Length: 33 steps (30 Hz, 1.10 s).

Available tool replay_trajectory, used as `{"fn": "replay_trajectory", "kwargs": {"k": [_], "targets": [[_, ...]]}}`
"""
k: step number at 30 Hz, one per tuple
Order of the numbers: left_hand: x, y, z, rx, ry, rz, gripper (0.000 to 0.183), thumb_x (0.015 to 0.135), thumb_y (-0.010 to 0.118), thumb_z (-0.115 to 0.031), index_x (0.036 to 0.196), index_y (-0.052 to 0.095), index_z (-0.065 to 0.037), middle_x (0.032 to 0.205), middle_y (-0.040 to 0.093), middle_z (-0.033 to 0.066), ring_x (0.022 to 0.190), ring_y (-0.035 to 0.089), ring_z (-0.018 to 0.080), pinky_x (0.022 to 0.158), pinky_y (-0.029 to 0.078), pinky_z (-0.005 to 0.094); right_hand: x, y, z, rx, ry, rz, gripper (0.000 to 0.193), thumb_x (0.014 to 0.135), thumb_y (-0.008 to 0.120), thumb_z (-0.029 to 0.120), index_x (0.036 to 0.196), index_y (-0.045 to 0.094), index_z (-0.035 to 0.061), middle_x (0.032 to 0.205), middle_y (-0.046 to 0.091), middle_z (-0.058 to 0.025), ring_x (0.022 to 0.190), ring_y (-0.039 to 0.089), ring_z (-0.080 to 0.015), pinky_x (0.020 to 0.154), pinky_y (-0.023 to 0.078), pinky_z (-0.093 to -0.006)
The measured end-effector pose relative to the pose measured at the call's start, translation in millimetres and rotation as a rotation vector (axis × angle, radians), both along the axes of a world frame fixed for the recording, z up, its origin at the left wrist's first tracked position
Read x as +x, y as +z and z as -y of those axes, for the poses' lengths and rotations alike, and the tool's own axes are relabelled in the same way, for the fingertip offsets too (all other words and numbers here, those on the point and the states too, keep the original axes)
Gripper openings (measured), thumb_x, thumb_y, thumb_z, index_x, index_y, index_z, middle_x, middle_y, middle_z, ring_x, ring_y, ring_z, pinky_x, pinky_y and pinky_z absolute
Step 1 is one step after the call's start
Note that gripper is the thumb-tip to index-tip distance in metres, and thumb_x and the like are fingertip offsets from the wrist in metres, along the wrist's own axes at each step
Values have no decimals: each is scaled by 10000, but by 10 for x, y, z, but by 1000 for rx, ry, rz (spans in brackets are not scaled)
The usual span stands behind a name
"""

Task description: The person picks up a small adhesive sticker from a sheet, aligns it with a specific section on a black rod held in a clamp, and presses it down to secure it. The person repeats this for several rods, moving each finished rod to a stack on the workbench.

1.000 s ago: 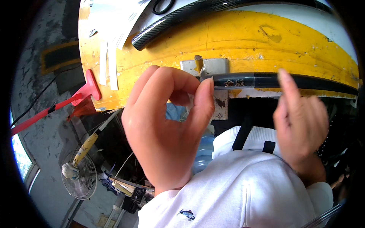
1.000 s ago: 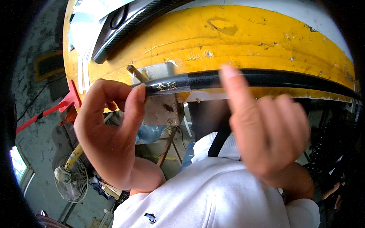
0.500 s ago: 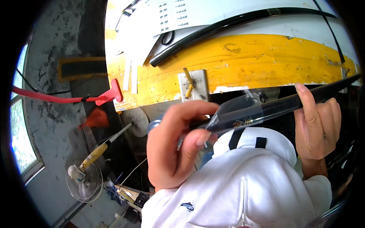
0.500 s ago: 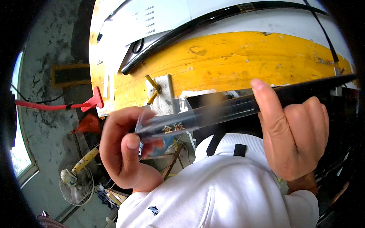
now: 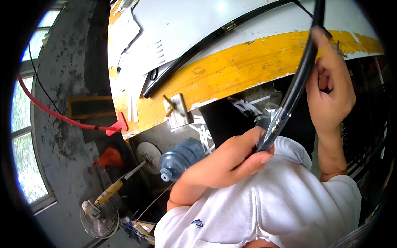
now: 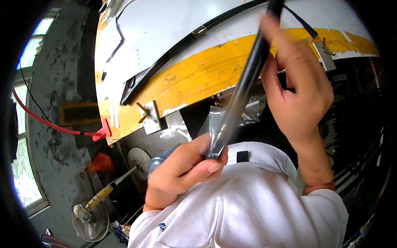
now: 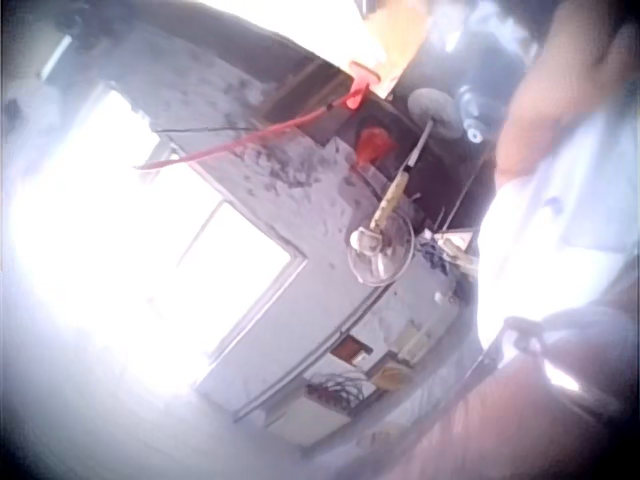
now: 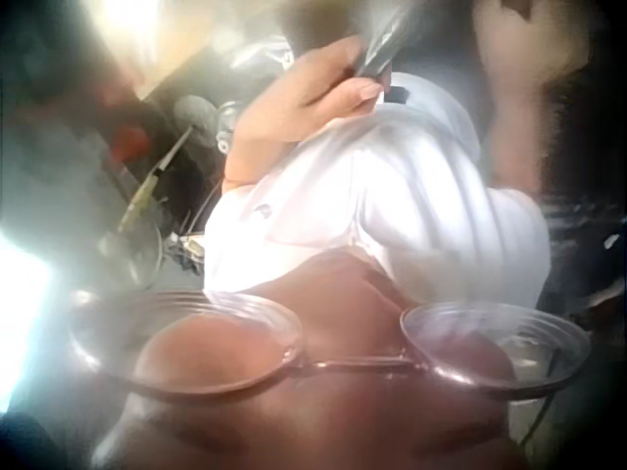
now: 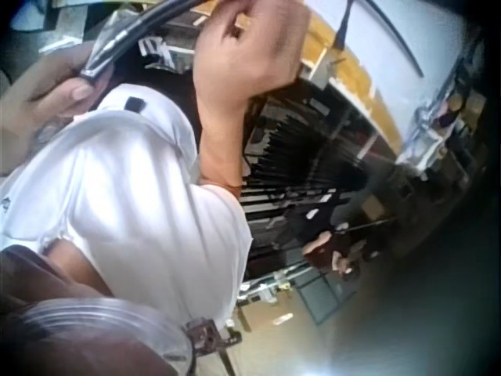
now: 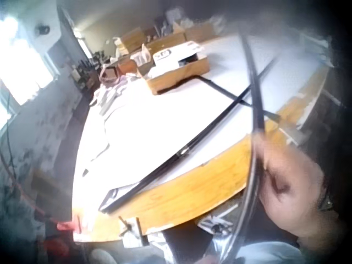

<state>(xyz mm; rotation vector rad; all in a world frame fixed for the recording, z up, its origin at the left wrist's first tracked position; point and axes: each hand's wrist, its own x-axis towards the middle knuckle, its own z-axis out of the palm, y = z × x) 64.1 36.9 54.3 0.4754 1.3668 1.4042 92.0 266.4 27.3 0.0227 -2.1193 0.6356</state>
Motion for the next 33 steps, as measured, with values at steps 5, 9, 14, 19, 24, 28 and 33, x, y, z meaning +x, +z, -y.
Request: {"fn": "replay_trajectory", "kwargs": {"k": [5,9,14,19,24,28,33], "targets": [[72,-87,-373,46,20,-165,201,959,542,-172,1039,469,-3,736,514,83,655,501,206,615,410,298,380,-37,49,-1369,450,437,542,808,673,65,1303,465,-6,723,460,82,596,377,8,521,281,-164],[172,-156,-585,53,35,-412,218,925,567,-97,1064,436,9,728,548,167,633,576,352,587,452,377,417,-27,91,-1110,566,592,213,742,734,114,912,676,0,778,603,-8,688,533,-58,611,414,-208],[194,-125,-755,30,5,-524,188,924,560,-69,1025,425,14,739,549,164,617,578,349,571,451,378,253,35,-211,-977,478,552,259,767,689,239,790,681,-19,727,629,-43,700,578,-112,622,431,-252],[181,-61,-869,-46,26,-487,188,925,555,-58,1042,428,17,755,551,160,614,583,334,566,454,373,185,48,-224,-1200,431,481,323,683,744,278,862,633,33,792,582,4,687,512,-73,635,396,-211],[176,-158,-892,-16,-5,-554,180,922,558,-55,1031,432,15,721,543,142,609,584,319,567,454,364,189,154,-451,-984,440,756,374,636,771,267,881,572,68,823,508,22,675,432,-57,623,366,-193],[129,-99,-945,-23,2,-509,180,922,557,-53,1038,436,12,713,544,142,611,581,333,570,454,369,5,166,-572,-942,320,602,428,637,777,274,925,526,83,819,441,38,663,400,-48,586,335,-206],[138,-275,-939,73,20,-516,171,934,553,-76,1037,439,-3,715,547,127,604,584,282,583,460,342,180,12,-415,-864,426,642,566,560,829,306,975,483,136,832,401,56,675,364,-27,555,289,-183]]}}
